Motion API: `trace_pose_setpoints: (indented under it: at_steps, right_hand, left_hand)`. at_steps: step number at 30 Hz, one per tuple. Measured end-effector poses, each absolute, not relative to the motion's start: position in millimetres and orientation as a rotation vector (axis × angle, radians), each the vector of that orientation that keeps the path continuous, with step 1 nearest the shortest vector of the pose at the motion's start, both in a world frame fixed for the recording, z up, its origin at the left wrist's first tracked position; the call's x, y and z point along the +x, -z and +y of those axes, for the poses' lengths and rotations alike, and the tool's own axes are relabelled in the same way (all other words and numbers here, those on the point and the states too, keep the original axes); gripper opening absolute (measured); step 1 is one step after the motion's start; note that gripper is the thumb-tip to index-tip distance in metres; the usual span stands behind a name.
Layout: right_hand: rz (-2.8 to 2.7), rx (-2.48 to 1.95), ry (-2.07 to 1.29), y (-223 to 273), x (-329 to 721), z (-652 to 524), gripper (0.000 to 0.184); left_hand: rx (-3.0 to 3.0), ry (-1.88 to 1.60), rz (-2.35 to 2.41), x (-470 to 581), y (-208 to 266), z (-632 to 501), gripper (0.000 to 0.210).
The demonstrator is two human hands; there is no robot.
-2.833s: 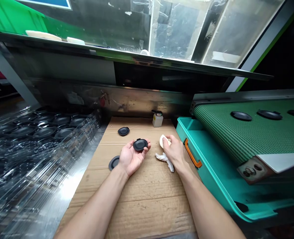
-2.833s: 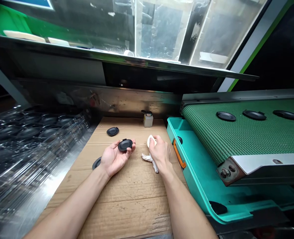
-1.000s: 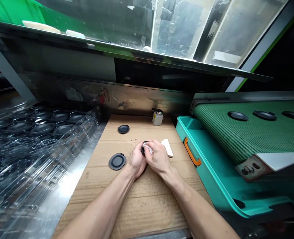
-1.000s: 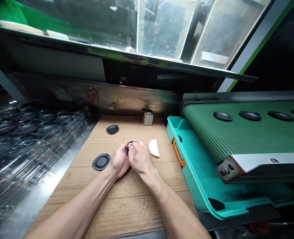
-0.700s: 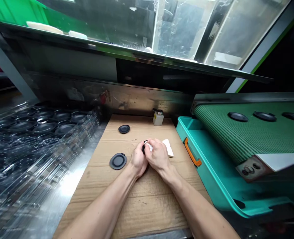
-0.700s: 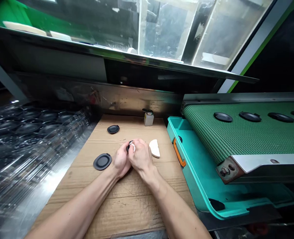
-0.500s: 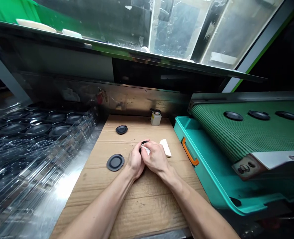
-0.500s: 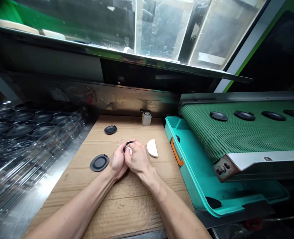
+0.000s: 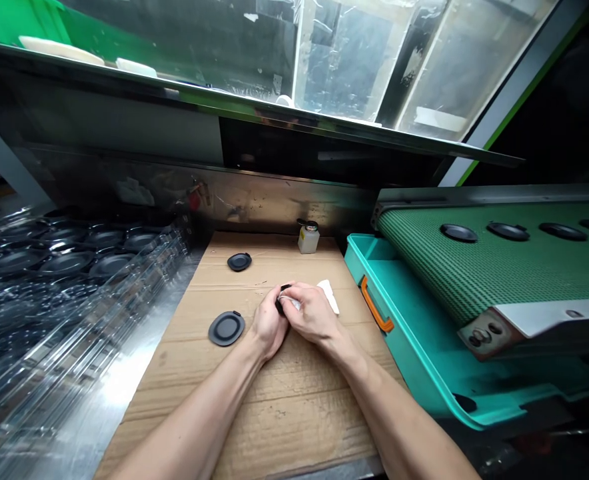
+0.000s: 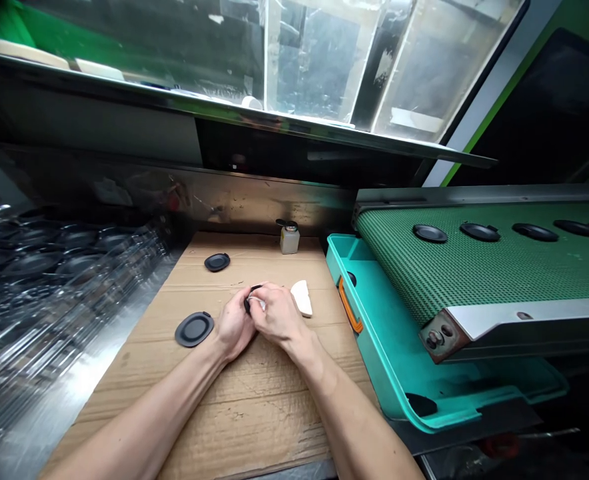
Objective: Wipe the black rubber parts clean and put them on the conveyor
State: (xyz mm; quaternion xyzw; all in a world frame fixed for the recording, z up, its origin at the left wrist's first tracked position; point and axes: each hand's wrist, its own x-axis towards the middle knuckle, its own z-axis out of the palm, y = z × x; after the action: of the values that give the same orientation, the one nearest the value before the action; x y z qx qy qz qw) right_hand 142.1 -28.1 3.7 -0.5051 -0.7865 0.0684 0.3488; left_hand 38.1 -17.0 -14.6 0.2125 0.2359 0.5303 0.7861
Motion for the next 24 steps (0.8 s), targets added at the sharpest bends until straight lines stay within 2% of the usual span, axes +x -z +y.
trace_pose_setpoints:
  at_steps: [6, 11, 16, 21, 24]
  right_hand:
    - [-2.026, -1.332, -0.193, -5.7, 141.7, -28.6, 0.018]
    - [-2.199, -1.22, -0.453, -23.6, 152.8, -37.3, 0.022]
    - [-1.885, -1.408, -0.662, -42.0, 175.9, -45.7, 0.021]
    - [-1.969, -1.453, -0.986, -41.9, 188.0, -49.2, 0.021]
    - [-2.038, -1.438, -1.065, -37.8, 188.8, -50.8, 0.022]
  left_hand:
    - [0.458, -1.156, 0.512, 36.4, 15.2, -16.0, 0.025]
    - [0.398, -1.066, 0.526, 26.2, 9.7, -11.8, 0.032]
    - [0.35, -1.073, 0.532, 18.1, 9.5, -3.7, 0.035]
    - [0.254, -1.082, 0.519, 13.0, 9.7, 1.0, 0.033]
    - [0.272, -1.097, 0.52, 11.5, 8.5, 1.2, 0.034]
